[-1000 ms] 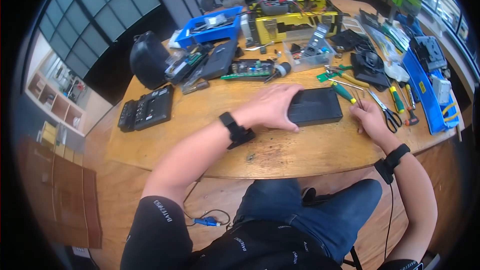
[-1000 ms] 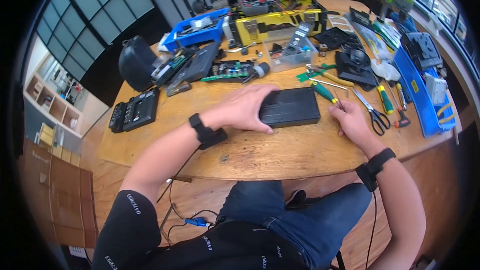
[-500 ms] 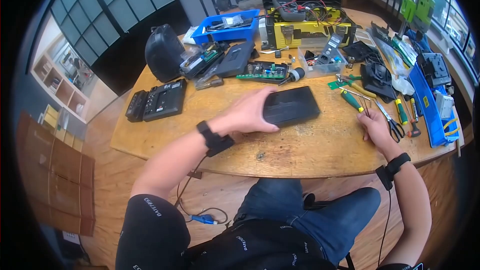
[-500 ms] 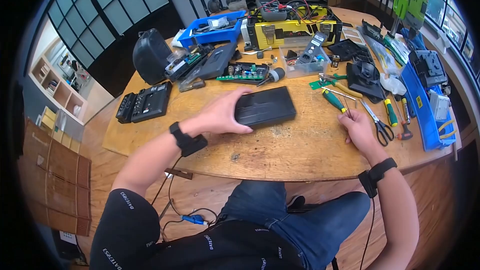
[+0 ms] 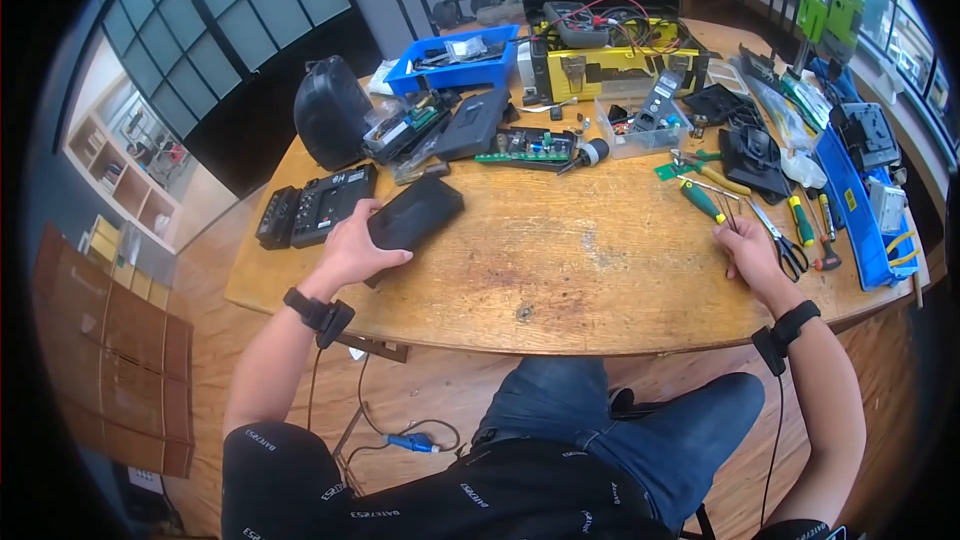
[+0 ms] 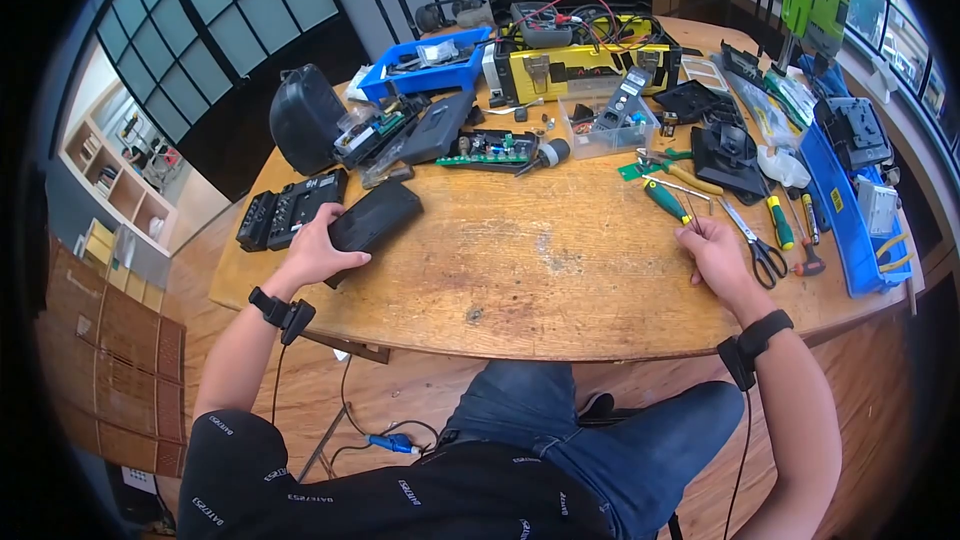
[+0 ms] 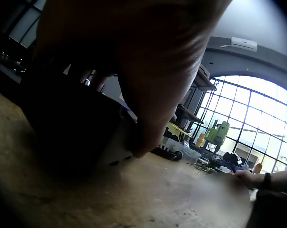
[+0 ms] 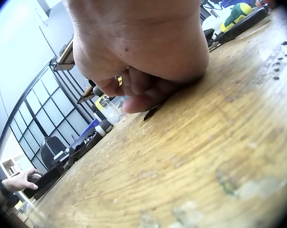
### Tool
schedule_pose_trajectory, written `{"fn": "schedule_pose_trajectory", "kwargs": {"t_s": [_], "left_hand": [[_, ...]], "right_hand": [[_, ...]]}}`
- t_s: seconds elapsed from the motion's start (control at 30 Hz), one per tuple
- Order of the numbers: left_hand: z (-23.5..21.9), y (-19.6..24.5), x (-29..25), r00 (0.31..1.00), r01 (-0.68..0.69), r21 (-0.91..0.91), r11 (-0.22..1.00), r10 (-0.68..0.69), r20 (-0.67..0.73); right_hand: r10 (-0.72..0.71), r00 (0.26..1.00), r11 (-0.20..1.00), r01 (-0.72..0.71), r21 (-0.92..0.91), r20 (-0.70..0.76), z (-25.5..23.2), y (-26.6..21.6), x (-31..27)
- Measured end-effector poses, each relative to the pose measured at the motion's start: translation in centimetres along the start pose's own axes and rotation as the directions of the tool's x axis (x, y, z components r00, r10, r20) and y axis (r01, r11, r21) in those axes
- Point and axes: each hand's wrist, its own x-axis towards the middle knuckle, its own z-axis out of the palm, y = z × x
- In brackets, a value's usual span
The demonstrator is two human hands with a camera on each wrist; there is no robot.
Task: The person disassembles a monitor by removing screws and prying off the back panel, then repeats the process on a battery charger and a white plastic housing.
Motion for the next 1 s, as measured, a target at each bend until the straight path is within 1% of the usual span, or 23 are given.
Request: {"fn": "schedule_pose_trajectory", "kwargs": {"t_s": [0.03,0.1,0.13,0.2,0.23,0.3,0.43,0.5,0.63,0.73,0.8,0.83,0.9,0.93,0.97,1.0], "left_hand": [[-0.1,-0.3,-0.2,1.0,0.0,-0.001,1.0,0.0,-0.001],[-0.2,-0.6,-0.5,0.995,0.095,0.022,0.995,-0.094,-0.024],[-0.2,-0.7,-0.5,0.995,0.096,0.023,0.995,-0.096,-0.024],[0.2,-1.1,-0.5,0.986,0.149,0.015,0.989,-0.148,-0.071],[0.1,-1.0,-0.6,0.986,0.152,0.014,0.988,-0.15,-0.07],[0.1,-0.4,-0.7,0.973,0.22,0.002,0.975,-0.219,-0.07],[0.8,-0.7,-0.6,0.972,0.228,0.022,0.973,-0.227,-0.055],[1.5,-1.4,-0.5,0.975,0.201,0.057,0.978,-0.195,-0.104],[1.4,-1.1,-0.6,0.976,0.201,0.059,0.978,-0.196,-0.091],[1.1,-0.4,-1.2,0.984,0.167,0.037,0.985,-0.164,-0.071],[0.8,0.7,-1.8,0.995,0.083,-0.014,0.996,-0.083,-0.048],[0.9,1.2,-2.0,0.996,0.08,-0.014,0.997,-0.081,-0.043],[1.3,2.0,-2.2,0.996,-0.087,-0.046,0.995,0.086,-0.04],[1.6,2.7,-2.1,0.993,-0.121,-0.08,0.989,0.121,-0.005],[2.2,3.2,-1.8,0.983,-0.184,-0.07,0.98,0.184,-0.006],[2.6,4.3,-1.6,0.972,-0.231,-0.095,0.968,0.235,0.027]], "right_hand": [[0.002,1.0,1.0,-0.002,0.003,0.001,0.0,0.0,0.0],[0.003,1.0,1.0,-0.003,0.005,0.003,0.0,-0.1,0.0],[0.003,1.0,1.0,-0.003,0.005,-0.001,0.0,-0.1,-0.1],[0.004,1.0,1.0,-0.004,0.004,-0.001,0.1,-0.2,-0.1],[0.004,1.0,1.0,-0.004,0.003,-0.001,0.1,-0.2,-0.1],[0.005,1.0,1.0,-0.005,-0.001,0.001,0.1,-0.2,-0.1],[0.002,1.0,1.0,-0.003,0.0,-0.008,0.1,-0.2,-0.1],[0.006,1.0,1.0,-0.006,-0.003,-0.014,0.1,-0.2,-0.1],[-0.01,1.0,1.0,0.01,-0.006,0.004,0.0,0.1,0.0],[-0.007,1.0,1.0,0.006,-0.011,-0.005,0.1,0.0,-0.1],[0.004,1.0,1.0,-0.004,-0.019,-0.017,0.3,-0.3,-0.3],[0.003,1.0,1.0,-0.004,-0.022,-0.018,0.4,-0.6,-0.5],[0.005,1.0,1.0,-0.006,-0.025,-0.021,0.4,-0.8,-0.6],[0.005,1.0,1.0,-0.006,-0.027,-0.019,0.4,-0.8,-0.6],[0.004,1.0,1.0,-0.005,-0.029,-0.018,0.4,-0.9,-0.6],[0.007,1.0,1.0,-0.008,-0.03,-0.022,0.5,-0.8,-0.6]]}}
